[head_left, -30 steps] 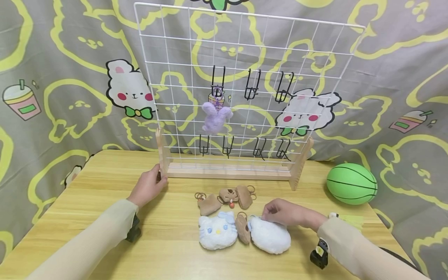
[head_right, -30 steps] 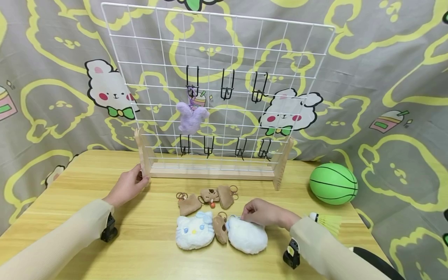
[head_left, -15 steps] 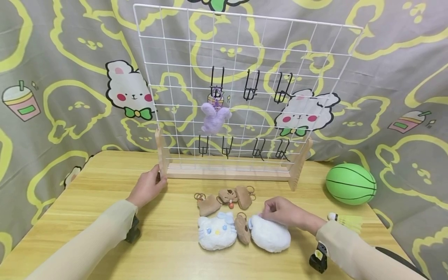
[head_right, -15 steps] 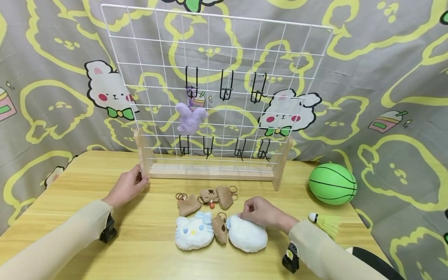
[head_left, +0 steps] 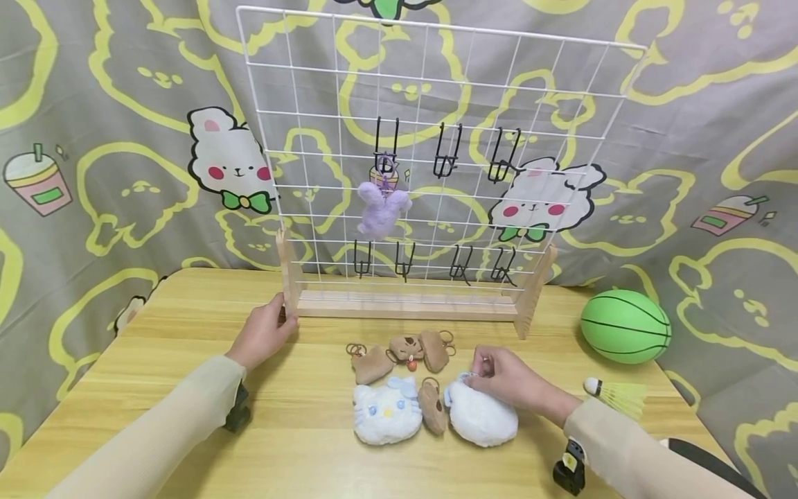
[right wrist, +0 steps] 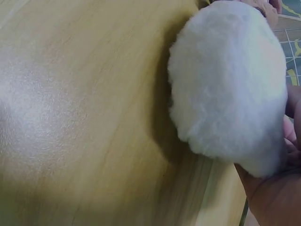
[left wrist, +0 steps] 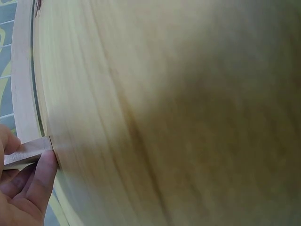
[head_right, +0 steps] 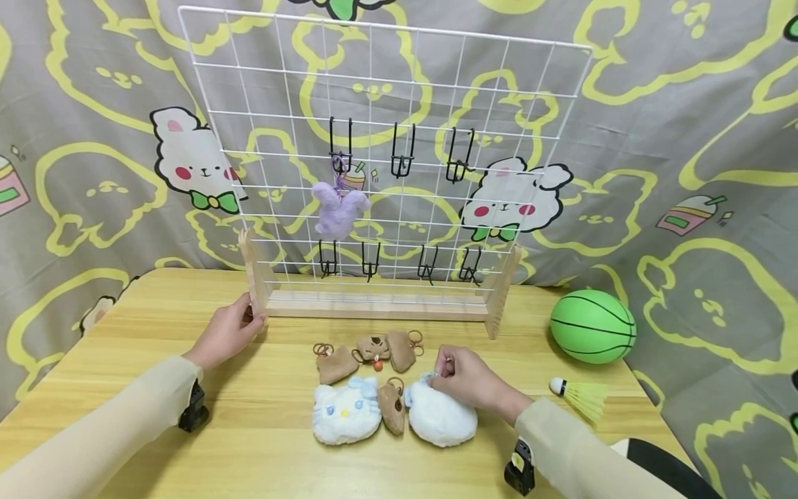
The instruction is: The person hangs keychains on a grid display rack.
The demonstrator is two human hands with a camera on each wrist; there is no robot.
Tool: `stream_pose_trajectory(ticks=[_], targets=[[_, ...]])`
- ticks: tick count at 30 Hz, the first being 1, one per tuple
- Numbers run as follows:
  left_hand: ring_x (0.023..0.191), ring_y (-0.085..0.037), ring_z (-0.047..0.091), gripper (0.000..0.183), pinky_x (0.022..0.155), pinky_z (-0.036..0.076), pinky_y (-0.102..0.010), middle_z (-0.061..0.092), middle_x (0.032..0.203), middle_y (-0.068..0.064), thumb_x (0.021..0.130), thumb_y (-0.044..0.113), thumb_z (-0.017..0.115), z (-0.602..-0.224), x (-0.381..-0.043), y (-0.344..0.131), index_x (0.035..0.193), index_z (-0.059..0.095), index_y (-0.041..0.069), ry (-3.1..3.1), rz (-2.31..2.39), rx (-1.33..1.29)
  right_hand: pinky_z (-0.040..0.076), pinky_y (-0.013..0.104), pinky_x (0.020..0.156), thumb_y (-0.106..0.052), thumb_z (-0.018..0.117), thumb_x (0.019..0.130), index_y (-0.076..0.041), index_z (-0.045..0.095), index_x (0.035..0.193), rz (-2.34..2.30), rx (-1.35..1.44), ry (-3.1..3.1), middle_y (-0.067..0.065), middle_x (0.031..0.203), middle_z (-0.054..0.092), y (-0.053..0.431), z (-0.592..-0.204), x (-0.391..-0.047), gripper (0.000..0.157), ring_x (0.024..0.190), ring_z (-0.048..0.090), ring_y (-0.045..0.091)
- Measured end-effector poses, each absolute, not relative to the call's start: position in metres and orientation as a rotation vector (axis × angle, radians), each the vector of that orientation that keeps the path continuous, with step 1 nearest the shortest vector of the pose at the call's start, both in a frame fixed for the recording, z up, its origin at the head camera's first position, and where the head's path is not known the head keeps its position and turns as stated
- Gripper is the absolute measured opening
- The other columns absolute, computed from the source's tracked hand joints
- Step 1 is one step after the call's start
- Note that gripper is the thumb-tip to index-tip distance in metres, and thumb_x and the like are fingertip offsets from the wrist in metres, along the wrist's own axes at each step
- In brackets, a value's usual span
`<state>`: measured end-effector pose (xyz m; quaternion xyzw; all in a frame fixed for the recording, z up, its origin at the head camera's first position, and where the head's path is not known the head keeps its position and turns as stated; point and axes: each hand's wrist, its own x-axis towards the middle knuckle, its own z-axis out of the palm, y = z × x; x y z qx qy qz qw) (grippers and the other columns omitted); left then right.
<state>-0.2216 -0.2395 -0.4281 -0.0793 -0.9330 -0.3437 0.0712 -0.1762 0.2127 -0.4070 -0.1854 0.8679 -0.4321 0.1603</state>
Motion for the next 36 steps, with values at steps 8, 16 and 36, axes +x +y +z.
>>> stream_pose_trajectory(ticks=[8,16,36], targets=[[0.110,-0.045,0.072,0.043,0.085,0.061,-0.050,0.068,0.123,-0.037,0.103,0.008,0.055,-0.426,-0.221,-0.238,0.140,0.047,-0.014,-2.818,-1.020,-0.229,0.058,0.025,0.063,-0.012,0.069,0.099,0.005,0.065,0.111,-1.282,-0.509,2.422,0.014,0.087,0.080,0.213,-0.402,-0.179,0.021,0.071,0.071,0.010],[0.110,-0.045,0.072,0.043,0.083,0.062,-0.048,0.068,0.123,-0.038,0.103,0.007,0.055,-0.426,-0.221,-0.237,0.140,0.047,-0.014,-2.804,-1.019,-0.248,0.058,0.022,0.073,-0.014,0.063,0.103,0.005,0.063,0.113,-1.337,-0.548,2.430,0.014,0.088,0.079,0.211,-0.394,-0.180,0.021,0.075,0.071,0.007],[0.105,-0.043,0.073,0.041,0.077,0.061,-0.043,0.069,0.118,-0.037,0.102,0.008,0.054,-0.428,-0.220,-0.238,0.135,0.049,-0.015,-2.809,-0.991,-0.238,0.061,0.028,0.082,-0.012,0.053,0.107,0.001,0.052,0.112,-1.780,-0.748,2.655,0.001,0.087,0.073,0.166,-0.281,-0.197,0.014,0.087,0.070,0.008]])
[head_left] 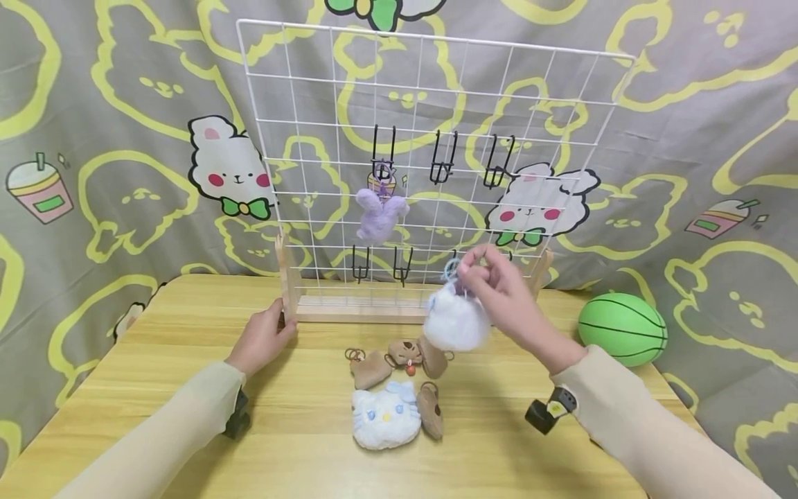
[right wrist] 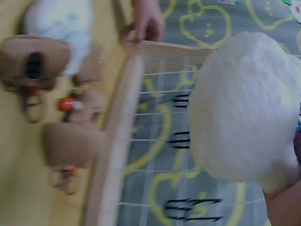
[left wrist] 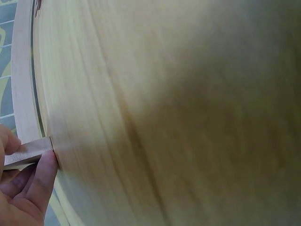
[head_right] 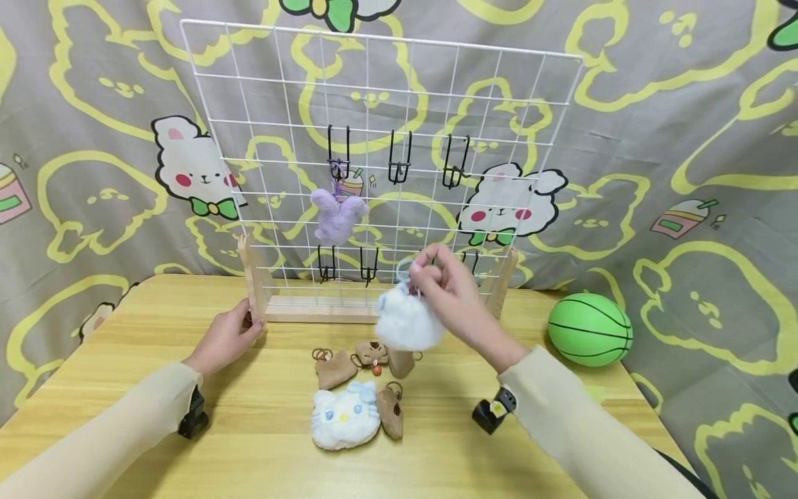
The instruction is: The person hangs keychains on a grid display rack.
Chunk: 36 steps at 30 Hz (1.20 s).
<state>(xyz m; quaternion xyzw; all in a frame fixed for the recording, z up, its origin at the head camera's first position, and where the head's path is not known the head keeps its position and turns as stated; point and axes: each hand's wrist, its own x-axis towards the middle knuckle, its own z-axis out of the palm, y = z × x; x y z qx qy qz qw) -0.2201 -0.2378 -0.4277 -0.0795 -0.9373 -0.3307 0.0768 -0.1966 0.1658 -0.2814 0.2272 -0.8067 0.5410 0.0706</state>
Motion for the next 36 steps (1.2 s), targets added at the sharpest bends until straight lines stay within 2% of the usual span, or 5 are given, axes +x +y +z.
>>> stream_pose_trajectory(ticks=[5,15,26,33,36], targets=[[0.107,-0.043,0.073,0.041,0.080,0.062,-0.046,0.069,0.120,-0.037,0.102,0.007,0.055,-0.428,-0.219,-0.237,0.136,0.049,-0.015,-2.808,-0.992,-0.234,0.062,0.028,0.082,-0.015,0.050,0.109,-0.006,0.050,0.112,1.692,0.641,-2.287,-0.015,0.081,0.075,0.152,-0.252,-0.207,0.010,0.088,0.073,0.006],[0.103,-0.042,0.073,0.040,0.077,0.062,-0.044,0.069,0.118,-0.038,0.102,0.005,0.057,-0.427,-0.217,-0.236,0.136,0.049,-0.015,-2.793,-0.994,-0.247,0.060,0.025,0.078,-0.017,0.047,0.111,-0.019,0.047,0.105,1.763,0.687,-2.020,-0.013,0.080,0.078,0.122,-0.217,-0.228,0.007,0.076,0.075,0.008],[0.107,-0.044,0.073,0.042,0.083,0.062,-0.051,0.069,0.121,-0.038,0.103,0.007,0.055,-0.429,-0.219,-0.237,0.139,0.048,-0.015,-2.793,-1.003,-0.257,0.062,0.025,0.077,-0.017,0.044,0.112,-0.020,0.043,0.103,1.782,0.546,-1.986,-0.011,0.077,0.075,0.107,-0.210,-0.244,0.009,0.069,0.074,0.008],[0.106,-0.044,0.073,0.041,0.082,0.062,-0.050,0.069,0.120,-0.037,0.103,0.006,0.056,-0.429,-0.220,-0.238,0.137,0.049,-0.014,-2.790,-0.991,-0.261,0.063,0.027,0.083,-0.016,0.044,0.112,-0.018,0.044,0.105,1.756,0.504,-2.046,0.028,0.102,0.077,0.107,-0.216,-0.252,0.007,0.074,0.075,0.008],[0.106,-0.043,0.073,0.039,0.082,0.062,-0.050,0.070,0.119,-0.037,0.102,0.006,0.057,-0.428,-0.219,-0.237,0.136,0.050,-0.014,-2.783,-0.983,-0.261,0.062,0.031,0.090,-0.017,0.044,0.112,-0.015,0.045,0.108,1.734,0.500,-2.060,0.031,0.109,0.075,0.107,-0.217,-0.253,0.004,0.084,0.078,0.014]])
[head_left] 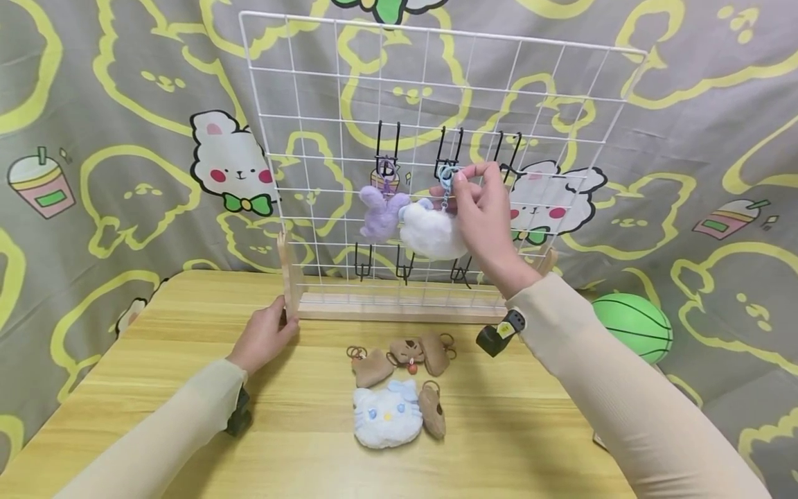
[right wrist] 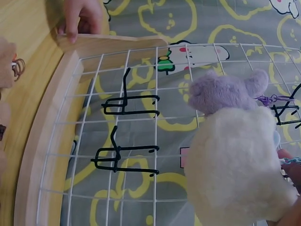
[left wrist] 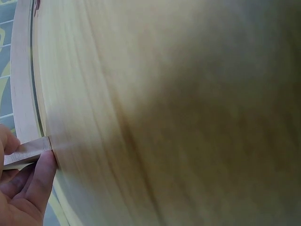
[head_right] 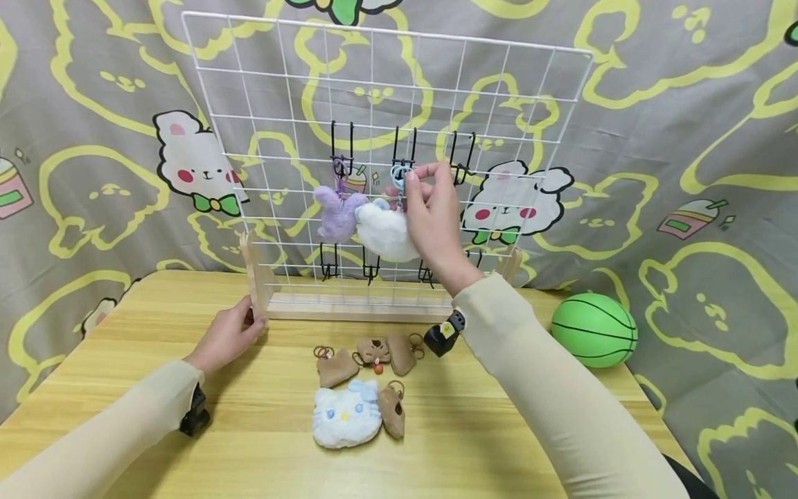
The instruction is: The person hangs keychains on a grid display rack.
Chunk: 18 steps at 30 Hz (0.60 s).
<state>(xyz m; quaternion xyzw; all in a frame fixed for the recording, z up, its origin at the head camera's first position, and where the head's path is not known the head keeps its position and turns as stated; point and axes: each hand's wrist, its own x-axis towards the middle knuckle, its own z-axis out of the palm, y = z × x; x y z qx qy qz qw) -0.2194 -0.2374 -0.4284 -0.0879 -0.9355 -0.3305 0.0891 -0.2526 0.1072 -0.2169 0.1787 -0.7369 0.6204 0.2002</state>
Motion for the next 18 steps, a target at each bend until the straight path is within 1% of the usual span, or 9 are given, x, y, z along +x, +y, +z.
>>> stream_pose_trajectory(ticks=[3,6,8,11,15,18], targets=[[0.106,-0.043,0.073,0.040,0.082,0.061,-0.050,0.069,0.120,-0.037,0.102,0.005,0.057,-0.427,-0.218,-0.237,0.136,0.050,-0.014,-2.783,-0.986,-0.259,0.058,0.035,0.100,-0.017,0.045,0.112,-0.013,0.046,0.110,1.717,0.499,-2.071,0.029,0.111,0.076,0.108,-0.218,-0.253,0.004,0.100,0.079,0.025],[0.104,-0.041,0.073,0.040,0.081,0.061,-0.049,0.070,0.119,-0.036,0.102,0.005,0.057,-0.426,-0.218,-0.237,0.136,0.050,-0.014,-2.786,-0.986,-0.253,0.054,0.039,0.106,-0.017,0.047,0.111,-0.013,0.046,0.110,1.722,0.499,-2.076,0.029,0.115,0.075,0.110,-0.220,-0.252,0.004,0.114,0.075,0.033],[0.103,-0.041,0.073,0.040,0.080,0.061,-0.048,0.070,0.119,-0.036,0.102,0.006,0.057,-0.427,-0.218,-0.237,0.136,0.050,-0.013,-2.788,-0.985,-0.250,0.053,0.041,0.108,-0.017,0.047,0.111,-0.013,0.047,0.111,1.713,0.491,-2.089,0.028,0.119,0.074,0.112,-0.221,-0.251,0.004,0.120,0.073,0.033],[0.103,-0.040,0.073,0.040,0.080,0.061,-0.047,0.070,0.119,-0.036,0.102,0.006,0.057,-0.427,-0.219,-0.238,0.137,0.050,-0.013,-2.791,-0.982,-0.248,0.052,0.043,0.111,-0.015,0.049,0.110,-0.008,0.049,0.115,1.669,0.485,-2.107,0.027,0.124,0.073,0.115,-0.224,-0.248,0.009,0.124,0.071,0.031],[0.103,-0.040,0.073,0.039,0.081,0.061,-0.048,0.070,0.118,-0.035,0.103,0.007,0.057,-0.429,-0.220,-0.238,0.136,0.051,-0.013,-2.790,-0.978,-0.246,0.050,0.040,0.113,-0.014,0.049,0.110,-0.002,0.050,0.118,1.617,0.481,-2.127,0.027,0.127,0.072,0.123,-0.229,-0.244,0.015,0.126,0.069,0.031],[0.101,-0.039,0.073,0.038,0.081,0.060,-0.049,0.071,0.117,-0.034,0.102,0.007,0.057,-0.429,-0.221,-0.238,0.134,0.052,-0.012,-2.787,-0.976,-0.241,0.054,0.032,0.104,-0.014,0.048,0.110,0.001,0.050,0.120,1.581,0.492,-2.165,0.025,0.130,0.072,0.130,-0.235,-0.240,0.018,0.126,0.069,0.029]])
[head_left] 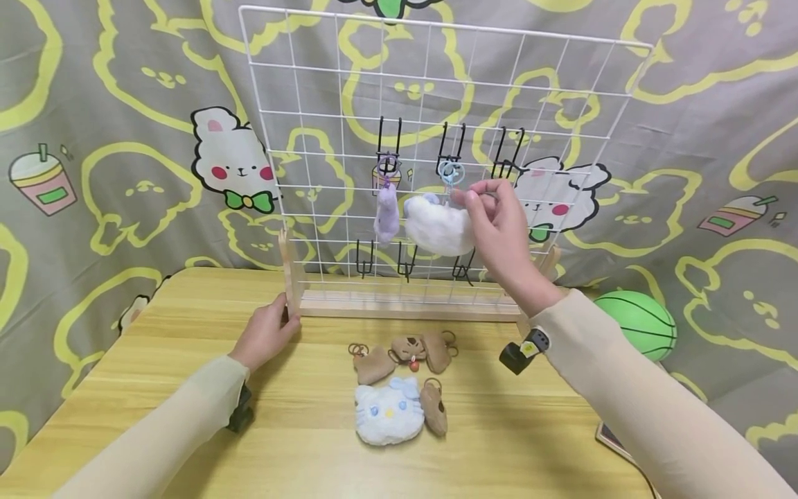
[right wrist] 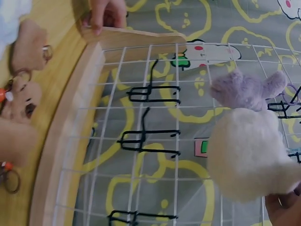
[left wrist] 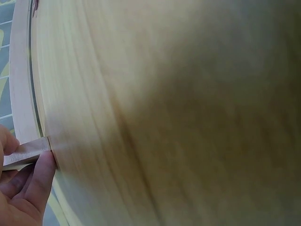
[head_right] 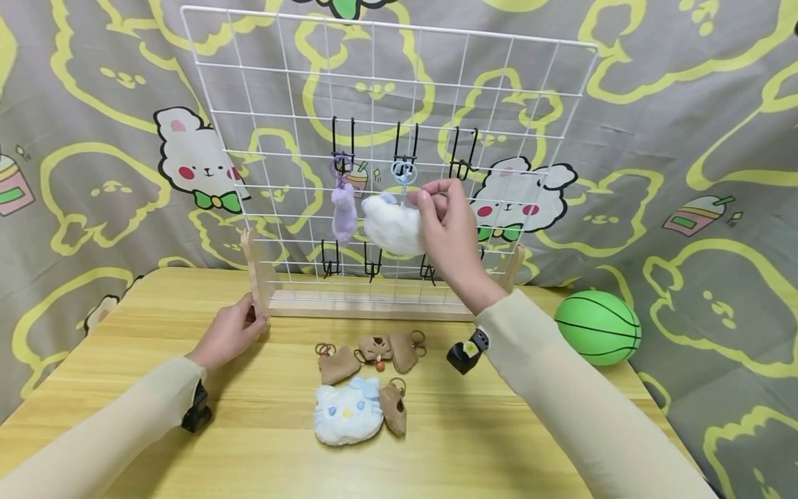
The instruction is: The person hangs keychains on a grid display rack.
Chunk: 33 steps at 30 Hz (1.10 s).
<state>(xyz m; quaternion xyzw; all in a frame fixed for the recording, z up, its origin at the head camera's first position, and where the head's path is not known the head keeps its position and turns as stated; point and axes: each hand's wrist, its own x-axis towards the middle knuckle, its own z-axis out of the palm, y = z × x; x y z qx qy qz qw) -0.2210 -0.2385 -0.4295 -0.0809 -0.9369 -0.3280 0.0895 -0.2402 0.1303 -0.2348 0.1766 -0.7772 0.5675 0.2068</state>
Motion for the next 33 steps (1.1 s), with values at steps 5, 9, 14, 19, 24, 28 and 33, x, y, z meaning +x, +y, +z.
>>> stream_pose_trajectory(ticks=[5,9,14,19,24,28,33], targets=[[0.101,-0.039,0.073,0.038,0.081,0.060,-0.048,0.071,0.117,-0.034,0.102,0.007,0.057,-0.429,-0.221,-0.237,0.135,0.052,-0.012,-2.789,-0.979,-0.240,0.052,0.015,0.085,-0.012,0.047,0.111,0.006,0.047,0.125,1.538,0.520,-2.208,0.024,0.134,0.070,0.144,-0.245,-0.233,0.023,0.122,0.069,0.018],[0.102,-0.039,0.073,0.040,0.080,0.061,-0.048,0.070,0.119,-0.035,0.102,0.008,0.056,-0.429,-0.221,-0.237,0.137,0.051,-0.013,-2.790,-0.984,-0.244,0.047,0.012,0.086,-0.011,0.046,0.111,0.008,0.048,0.126,1.501,0.524,-2.213,0.027,0.130,0.070,0.157,-0.254,-0.224,0.025,0.106,0.066,0.000],[0.101,-0.039,0.073,0.041,0.080,0.060,-0.046,0.070,0.118,-0.035,0.102,0.008,0.055,-0.428,-0.221,-0.237,0.136,0.050,-0.013,-2.800,-0.975,-0.238,0.046,0.009,0.101,-0.011,0.045,0.111,0.009,0.046,0.128,1.465,0.542,-2.225,0.024,0.133,0.067,0.170,-0.269,-0.210,0.026,0.116,0.062,-0.005],[0.100,-0.037,0.073,0.040,0.077,0.059,-0.043,0.070,0.117,-0.035,0.102,0.008,0.054,-0.427,-0.221,-0.237,0.136,0.050,-0.013,-2.814,-0.976,-0.222,0.049,0.013,0.104,-0.002,0.048,0.108,0.013,0.050,0.124,1.494,0.609,-2.148,0.027,0.126,0.068,0.173,-0.293,-0.191,0.021,0.115,0.065,-0.004],[0.098,-0.037,0.073,0.040,0.074,0.058,-0.040,0.071,0.116,-0.034,0.103,0.008,0.054,-0.428,-0.221,-0.239,0.136,0.050,-0.013,-2.815,-0.981,-0.218,0.055,0.017,0.098,0.006,0.053,0.104,0.013,0.055,0.115,1.511,0.731,-2.146,0.027,0.116,0.072,0.169,-0.325,-0.173,0.014,0.110,0.070,0.003],[0.100,-0.038,0.073,0.038,0.075,0.060,-0.041,0.071,0.117,-0.034,0.103,0.008,0.055,-0.428,-0.222,-0.238,0.135,0.051,-0.013,-2.819,-0.968,-0.215,0.056,0.019,0.095,0.001,0.058,0.103,0.003,0.062,0.115,1.404,0.741,-2.339,0.019,0.114,0.075,0.167,-0.353,-0.165,0.013,0.107,0.073,0.016],[0.098,-0.036,0.073,0.038,0.074,0.059,-0.040,0.071,0.117,-0.034,0.103,0.008,0.055,-0.428,-0.222,-0.238,0.134,0.051,-0.013,-2.825,-0.967,-0.210,0.060,0.026,0.088,-0.002,0.062,0.100,-0.001,0.066,0.118,1.350,0.778,-2.652,0.014,0.111,0.075,0.164,-0.389,-0.164,0.018,0.101,0.072,0.027]])
